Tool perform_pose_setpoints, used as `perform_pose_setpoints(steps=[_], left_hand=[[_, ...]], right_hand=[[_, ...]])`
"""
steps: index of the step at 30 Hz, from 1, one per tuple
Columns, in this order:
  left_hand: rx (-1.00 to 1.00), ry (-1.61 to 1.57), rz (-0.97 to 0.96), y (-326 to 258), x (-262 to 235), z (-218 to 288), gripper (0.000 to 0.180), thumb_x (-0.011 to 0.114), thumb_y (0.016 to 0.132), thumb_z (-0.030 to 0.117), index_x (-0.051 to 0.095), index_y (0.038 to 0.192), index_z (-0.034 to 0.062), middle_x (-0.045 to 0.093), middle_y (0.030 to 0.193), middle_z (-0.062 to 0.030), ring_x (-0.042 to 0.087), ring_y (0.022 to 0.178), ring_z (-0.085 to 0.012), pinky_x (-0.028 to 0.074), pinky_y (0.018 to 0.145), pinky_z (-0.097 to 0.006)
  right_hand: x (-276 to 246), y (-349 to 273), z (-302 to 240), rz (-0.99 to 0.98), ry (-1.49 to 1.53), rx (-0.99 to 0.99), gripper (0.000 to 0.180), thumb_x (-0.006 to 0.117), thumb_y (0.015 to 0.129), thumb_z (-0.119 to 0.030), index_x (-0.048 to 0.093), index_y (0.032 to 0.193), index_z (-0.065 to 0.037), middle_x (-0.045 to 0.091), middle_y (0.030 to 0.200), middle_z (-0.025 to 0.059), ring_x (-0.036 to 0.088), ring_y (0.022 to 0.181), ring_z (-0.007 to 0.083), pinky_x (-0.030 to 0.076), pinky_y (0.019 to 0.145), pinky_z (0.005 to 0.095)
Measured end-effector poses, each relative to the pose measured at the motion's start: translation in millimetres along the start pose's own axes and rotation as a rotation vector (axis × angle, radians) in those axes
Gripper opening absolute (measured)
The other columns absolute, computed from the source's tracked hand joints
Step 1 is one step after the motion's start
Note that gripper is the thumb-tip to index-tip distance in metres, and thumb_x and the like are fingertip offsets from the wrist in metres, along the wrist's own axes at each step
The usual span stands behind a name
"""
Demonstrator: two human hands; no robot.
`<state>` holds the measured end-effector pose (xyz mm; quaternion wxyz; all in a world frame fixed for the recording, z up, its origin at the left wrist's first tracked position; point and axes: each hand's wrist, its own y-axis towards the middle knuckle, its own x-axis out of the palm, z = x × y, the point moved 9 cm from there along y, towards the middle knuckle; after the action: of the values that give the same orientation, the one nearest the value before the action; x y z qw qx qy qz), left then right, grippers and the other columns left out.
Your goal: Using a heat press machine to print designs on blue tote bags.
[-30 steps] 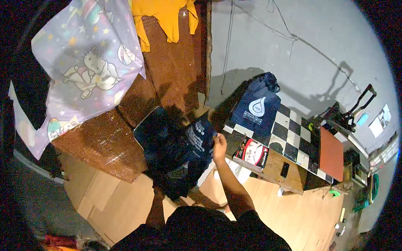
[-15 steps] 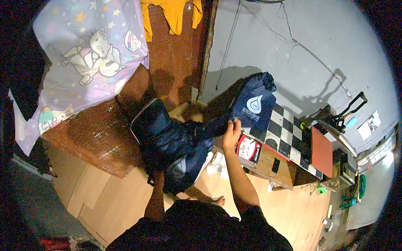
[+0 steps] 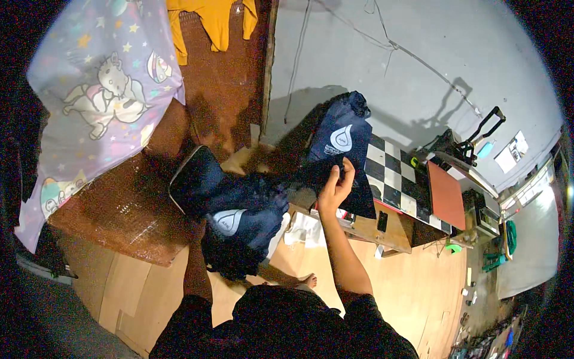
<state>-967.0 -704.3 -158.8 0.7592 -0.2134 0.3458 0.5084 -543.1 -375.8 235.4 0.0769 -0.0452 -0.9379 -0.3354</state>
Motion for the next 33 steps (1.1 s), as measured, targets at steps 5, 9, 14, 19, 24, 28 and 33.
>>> perform_pose_setpoints(steps=[5,9,14,19,24,28,33], left_hand=[[-0.288,0.199,-0.130,-29,2,35,0.110,0.067,0.081,0.060,0.015,0.153,-0.0043,0.023,0.157,-0.0291,0.025,0.145,-0.0442,0.021,0.120,-0.047],[0.445,-0.009,-0.231,-73,11,232,0.127,0.079,0.071,0.057,0.004,0.155,-0.0020,0.015,0.158,-0.0314,0.015,0.148,-0.0439,0.019,0.120,-0.047],[0.862,-0.389,-0.388,-162,-12,419,0.113,0.084,0.073,0.032,0.012,0.157,0.0062,0.020,0.158,-0.0264,0.020,0.147,-0.0423,0.023,0.119,-0.047],[0.825,-0.532,-0.563,-199,8,496,0.031,0.056,0.096,0.014,0.062,0.123,0.0005,0.066,0.108,-0.0269,0.063,0.102,-0.0445,0.050,0.087,-0.046],[0.840,-0.550,-0.648,-243,64,542,0.036,0.044,0.103,0.025,0.060,0.126,0.0011,0.065,0.115,-0.0256,0.062,0.108,-0.0425,0.048,0.091,-0.044],[0.828,-0.565,-0.772,-285,110,581,0.034,0.046,0.103,0.020,0.058,0.127,-0.0007,0.065,0.119,-0.0228,0.062,0.112,-0.0336,0.047,0.094,-0.038],[0.900,-0.542,-0.843,-366,165,636,0.031,0.050,0.101,0.016,0.058,0.124,-0.0030,0.065,0.118,-0.0216,0.062,0.111,-0.0299,0.046,0.095,-0.036]], right_hand=[[-6,4,4,-0.032,-0.013,0.026,0.020,0.065,0.094,-0.013,0.057,0.103,0.002,0.060,0.114,0.0108,0.054,0.100,0.0180,0.042,0.088,0.0294],[-11,2,13,-0.069,-0.021,0.131,0.020,0.069,0.092,-0.013,0.057,0.098,0.001,0.057,0.102,0.0069,0.051,0.090,0.0144,0.040,0.080,0.0272],[-36,9,6,-0.041,0.074,0.171,0.018,0.073,0.091,-0.013,0.057,0.090,-0.004,0.044,0.070,-0.0077,0.038,0.063,0.0024,0.029,0.055,0.0211],[-112,41,10,0.000,0.109,0.253,0.019,0.069,0.094,-0.018,0.061,0.101,-0.002,0.055,0.076,-0.0037,0.045,0.064,0.0033,0.037,0.058,0.0207],[-221,62,63,-0.039,0.199,0.458,0.032,0.058,0.100,-0.029,0.064,0.112,0.000,0.068,0.100,0.0064,0.053,0.072,0.0078,0.049,0.067,0.0231],[-313,48,145,-0.078,-0.172,0.537,0.018,0.065,0.094,-0.021,0.065,0.096,-0.002,0.063,0.080,0.0002,0.058,0.070,0.0088,0.049,0.060,0.0242],[-407,6,237,-0.271,-0.287,0.928,0.038,0.071,0.084,-0.017,0.058,0.116,-0.003,0.067,0.085,0.0066,0.063,0.068,0.0175,0.050,0.053,0.0331]])
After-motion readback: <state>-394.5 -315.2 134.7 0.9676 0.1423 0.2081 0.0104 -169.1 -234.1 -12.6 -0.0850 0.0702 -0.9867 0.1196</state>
